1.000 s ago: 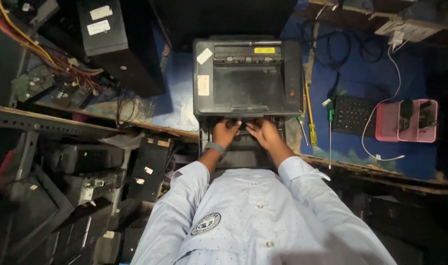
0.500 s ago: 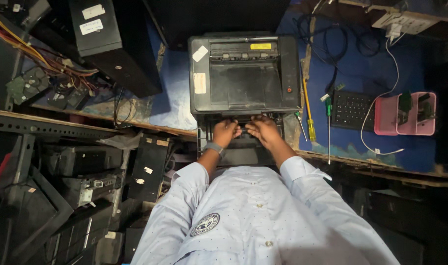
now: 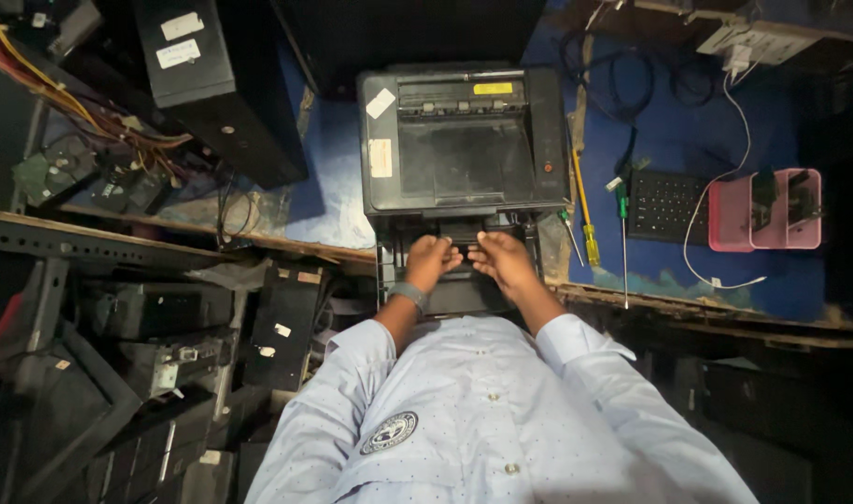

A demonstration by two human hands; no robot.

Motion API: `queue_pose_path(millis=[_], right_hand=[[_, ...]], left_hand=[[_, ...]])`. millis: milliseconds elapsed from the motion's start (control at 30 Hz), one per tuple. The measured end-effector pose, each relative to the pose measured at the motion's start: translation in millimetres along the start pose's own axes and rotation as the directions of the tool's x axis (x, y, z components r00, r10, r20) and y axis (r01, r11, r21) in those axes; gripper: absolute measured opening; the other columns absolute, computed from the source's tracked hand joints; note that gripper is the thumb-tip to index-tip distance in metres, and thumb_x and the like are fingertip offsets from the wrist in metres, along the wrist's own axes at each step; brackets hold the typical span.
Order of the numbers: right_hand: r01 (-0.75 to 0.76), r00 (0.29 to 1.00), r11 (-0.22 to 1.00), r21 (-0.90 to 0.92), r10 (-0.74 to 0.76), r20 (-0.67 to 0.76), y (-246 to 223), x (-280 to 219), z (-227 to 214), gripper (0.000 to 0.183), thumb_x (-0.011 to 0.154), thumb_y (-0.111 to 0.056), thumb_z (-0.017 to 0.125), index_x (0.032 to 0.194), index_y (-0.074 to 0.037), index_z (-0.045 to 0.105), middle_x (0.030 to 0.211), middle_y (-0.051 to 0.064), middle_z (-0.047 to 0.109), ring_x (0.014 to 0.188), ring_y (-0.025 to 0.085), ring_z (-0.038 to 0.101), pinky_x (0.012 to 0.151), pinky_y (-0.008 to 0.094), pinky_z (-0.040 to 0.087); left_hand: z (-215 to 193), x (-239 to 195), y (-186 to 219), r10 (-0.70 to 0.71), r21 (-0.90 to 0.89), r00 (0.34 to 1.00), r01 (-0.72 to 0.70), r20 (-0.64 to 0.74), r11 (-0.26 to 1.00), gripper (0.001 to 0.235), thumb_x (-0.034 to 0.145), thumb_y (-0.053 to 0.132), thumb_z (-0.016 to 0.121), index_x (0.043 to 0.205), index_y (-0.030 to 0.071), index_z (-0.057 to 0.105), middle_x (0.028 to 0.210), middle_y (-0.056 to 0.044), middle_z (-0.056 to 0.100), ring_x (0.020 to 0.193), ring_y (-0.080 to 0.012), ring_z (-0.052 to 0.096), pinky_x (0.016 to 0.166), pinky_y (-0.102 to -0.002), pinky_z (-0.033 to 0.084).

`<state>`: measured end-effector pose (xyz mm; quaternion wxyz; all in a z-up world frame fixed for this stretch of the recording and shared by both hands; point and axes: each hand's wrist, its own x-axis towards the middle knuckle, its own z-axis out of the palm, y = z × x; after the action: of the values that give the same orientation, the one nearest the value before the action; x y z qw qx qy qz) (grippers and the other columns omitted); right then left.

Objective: The person opens the front cover of a laser printer, removes the toner cartridge, and uses a screwdriver to adjust internal components. The person then closes the cover, flips the printer over, and uses the screwdriver to remove screws from the bottom panel.

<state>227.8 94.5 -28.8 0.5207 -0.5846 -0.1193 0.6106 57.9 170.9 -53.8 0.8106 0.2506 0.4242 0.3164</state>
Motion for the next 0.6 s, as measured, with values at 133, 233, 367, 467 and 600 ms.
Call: queue_pose_path(millis=[133, 233, 367, 467, 600], right_hand=[[0.049, 0.999, 0.994, 0.096, -0.051, 0.020, -1.3, -13.5, 0.7, 0.021, 0.102, -0.031, 0.065, 0.110, -0.013, 0.060, 0.098, 0.005, 0.070, 0.084, 0.015, 0.069, 0.073, 0.032, 0.056], [0.050, 0.998, 0.996, 0.075, -0.053, 0.033, -3.8, -24.5, 1.3, 0.021, 0.103, -0.031, 0.063, 0.112, -0.012, 0.061, 0.100, 0.006, 0.070, 0.084, 0.014, 0.069, 0.073, 0.031, 0.056], [0.040, 0.999, 0.999, 0.030, -0.040, 0.022, -11.1, -44.8, -0.8, 0.021, 0.102, -0.030, 0.061, 0.114, -0.013, 0.061, 0.103, 0.007, 0.072, 0.085, 0.015, 0.069, 0.073, 0.031, 0.056], [0.040, 0.999, 0.998, -0.037, -0.040, 0.009, -3.9, -67.4, -8.6, 0.026, 0.102, -0.029, 0.060, 0.118, -0.010, 0.063, 0.105, 0.007, 0.072, 0.088, 0.014, 0.069, 0.075, 0.029, 0.057], [0.066, 0.998, 0.997, -0.026, -0.067, -0.009, 1.8, -86.4, -32.8, 0.030, 0.102, -0.025, 0.060, 0.123, -0.004, 0.063, 0.105, 0.009, 0.072, 0.088, 0.016, 0.068, 0.075, 0.029, 0.056]], left_hand=[[-8.1, 7.3, -16.5, 0.023, 0.026, 0.999, -0.024, 0.036, 0.999, 0.021, 0.095, 0.019, 0.066, 0.093, 0.001, 0.057, 0.096, -0.019, 0.068, 0.082, -0.0279, 0.072, 0.074, -0.038, 0.063], [-13.8, 7.7, -24.3, -0.016, 0.002, 0.998, 0.016, 0.060, 1.000, 0.021, 0.095, 0.020, 0.065, 0.093, 0.001, 0.056, 0.097, -0.018, 0.067, 0.085, -0.0282, 0.073, 0.077, -0.038, 0.063], [-5.2, 11.9, -20.0, -0.029, -0.067, 0.996, 0.035, 0.089, 0.997, 0.019, 0.095, 0.019, 0.062, 0.098, 0.002, 0.053, 0.100, -0.018, 0.068, 0.088, -0.0291, 0.074, 0.081, -0.041, 0.063], [-0.4, 4.7, -19.1, -0.028, -0.092, 0.997, 0.035, 0.070, 0.995, 0.026, 0.092, 0.019, 0.063, 0.108, 0.005, 0.047, 0.102, -0.013, 0.063, 0.090, -0.0309, 0.075, 0.082, -0.043, 0.064], [14.7, 4.7, -9.1, 0.026, 0.081, 0.997, -0.032, 0.067, 0.996, 0.046, 0.095, 0.025, 0.071, 0.123, -0.002, 0.046, 0.108, -0.015, 0.063, 0.092, -0.0295, 0.074, 0.078, -0.038, 0.064]])
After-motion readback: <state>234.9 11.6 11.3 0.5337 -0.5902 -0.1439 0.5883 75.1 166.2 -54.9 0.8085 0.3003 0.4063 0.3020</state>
